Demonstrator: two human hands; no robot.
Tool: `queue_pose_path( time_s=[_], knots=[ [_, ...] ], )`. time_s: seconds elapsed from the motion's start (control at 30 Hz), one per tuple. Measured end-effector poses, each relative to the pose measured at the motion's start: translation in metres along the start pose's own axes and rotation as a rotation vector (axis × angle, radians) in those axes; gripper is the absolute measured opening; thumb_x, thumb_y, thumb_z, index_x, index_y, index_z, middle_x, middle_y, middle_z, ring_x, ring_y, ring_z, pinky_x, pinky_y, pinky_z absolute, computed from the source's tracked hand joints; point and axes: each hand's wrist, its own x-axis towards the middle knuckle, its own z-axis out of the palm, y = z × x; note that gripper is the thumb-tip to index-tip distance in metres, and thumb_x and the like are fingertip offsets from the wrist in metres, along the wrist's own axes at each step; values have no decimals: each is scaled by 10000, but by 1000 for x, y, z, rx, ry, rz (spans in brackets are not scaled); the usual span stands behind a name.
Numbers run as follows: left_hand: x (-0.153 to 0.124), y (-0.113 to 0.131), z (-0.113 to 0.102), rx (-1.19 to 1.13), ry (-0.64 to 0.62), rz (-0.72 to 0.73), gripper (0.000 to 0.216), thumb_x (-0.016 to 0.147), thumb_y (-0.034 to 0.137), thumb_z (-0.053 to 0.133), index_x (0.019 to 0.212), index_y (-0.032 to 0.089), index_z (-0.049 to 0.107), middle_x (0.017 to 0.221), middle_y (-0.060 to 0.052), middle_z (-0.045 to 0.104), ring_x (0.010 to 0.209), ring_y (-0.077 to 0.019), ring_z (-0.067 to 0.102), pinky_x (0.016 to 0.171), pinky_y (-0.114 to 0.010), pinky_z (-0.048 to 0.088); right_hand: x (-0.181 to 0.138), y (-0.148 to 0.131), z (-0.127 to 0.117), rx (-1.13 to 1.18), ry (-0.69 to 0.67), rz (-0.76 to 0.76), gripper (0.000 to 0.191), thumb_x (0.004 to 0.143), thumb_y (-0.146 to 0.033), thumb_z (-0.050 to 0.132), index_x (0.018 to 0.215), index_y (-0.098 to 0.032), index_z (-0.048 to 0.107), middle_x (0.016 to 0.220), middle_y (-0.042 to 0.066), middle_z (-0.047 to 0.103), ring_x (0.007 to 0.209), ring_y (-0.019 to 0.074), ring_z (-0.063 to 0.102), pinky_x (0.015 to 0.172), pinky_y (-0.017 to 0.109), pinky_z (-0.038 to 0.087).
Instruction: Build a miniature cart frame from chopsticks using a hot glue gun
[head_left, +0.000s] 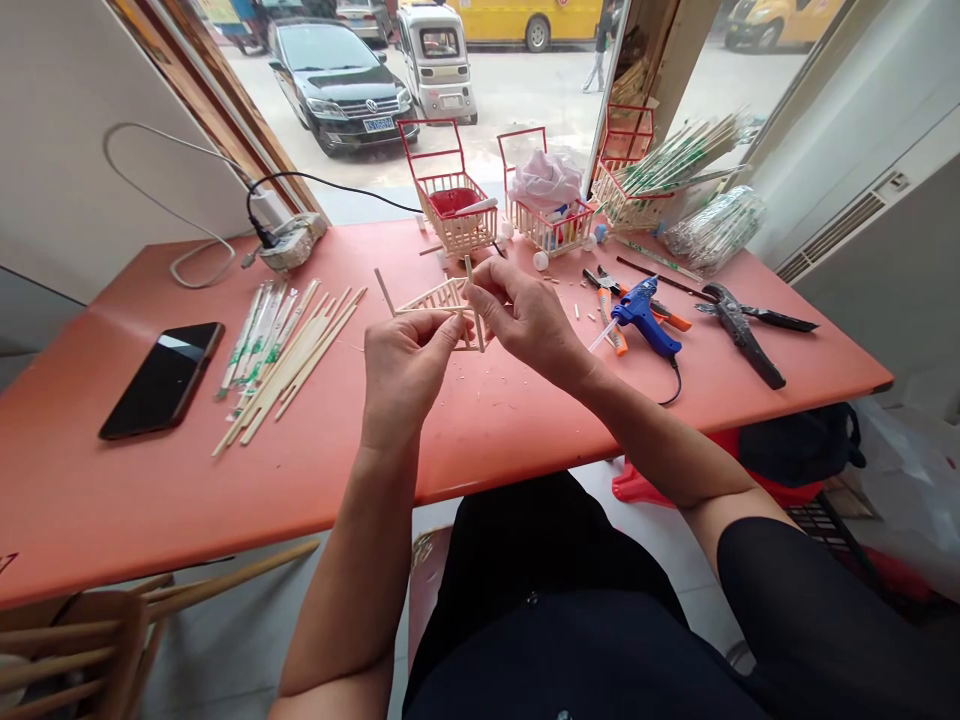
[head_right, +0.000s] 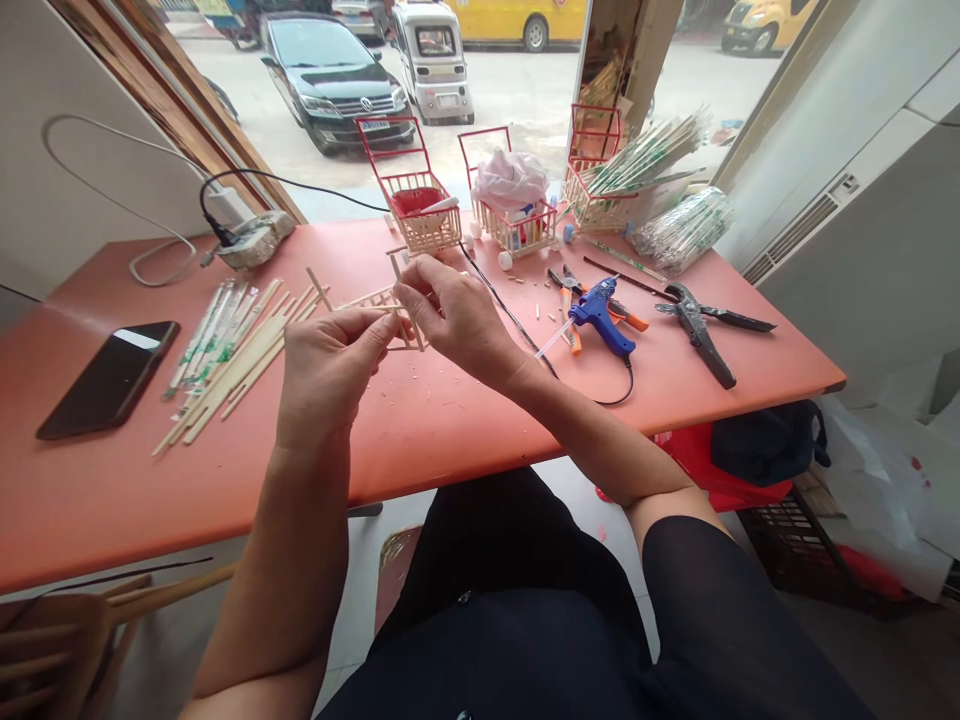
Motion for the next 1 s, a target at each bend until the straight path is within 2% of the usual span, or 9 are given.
queue_pose_path(
  time_s=[0.23, 0.4, 0.6, 0.8, 1.0],
  knots=[
    [1, -4, 1, -44, -20, -39, 197, 884, 249, 734, 713, 195, 815, 585, -10, 640, 651, -156, 641, 595, -243, 517, 1, 1, 1, -10, -12, -19, 242, 1101, -321, 591, 888, -231, 522, 883, 16, 569, 906, 187, 591, 856, 318, 532],
    [-1, -3, -1, -78, -13, -60, 176, 882, 247, 761, 728, 187, 820, 591, -7, 650, 618, -140, 607, 566, -233, 485, 1, 4, 2, 7, -3, -21, 253, 1100, -326, 579, 879, -240, 491, 866, 8, 552, 871, 178, 567, 823, 310, 542],
    [-2, -2, -2, -40, 34, -41, 72, 843, 231, 816, 822, 182, 865, 694, -14, 749, 605, -120, 591, 537, -225, 454, 1, 8, 1, 27, -8, -24, 252, 1110, -333, 569, 892, -244, 479, 861, 0, 513, 831, 165, 515, 780, 297, 529],
    [-2, 3, -3, -2, -6, -30, 141, 878, 212, 787, 753, 174, 837, 737, -36, 783, 620, -124, 601, 515, -225, 424, 1, 7, 0, 26, -21, -39, 252, 1118, -325, 562, 896, -241, 476, 864, 0, 504, 848, 162, 511, 798, 303, 516],
    [-3, 1, -9, 28, -20, -18, 109, 889, 242, 785, 849, 180, 866, 816, -45, 808, 627, -119, 595, 515, -235, 407, 1, 8, -1, 2, -22, -40, 267, 1125, -361, 569, 905, -237, 479, 878, 3, 496, 865, 165, 517, 819, 314, 516]
  ],
)
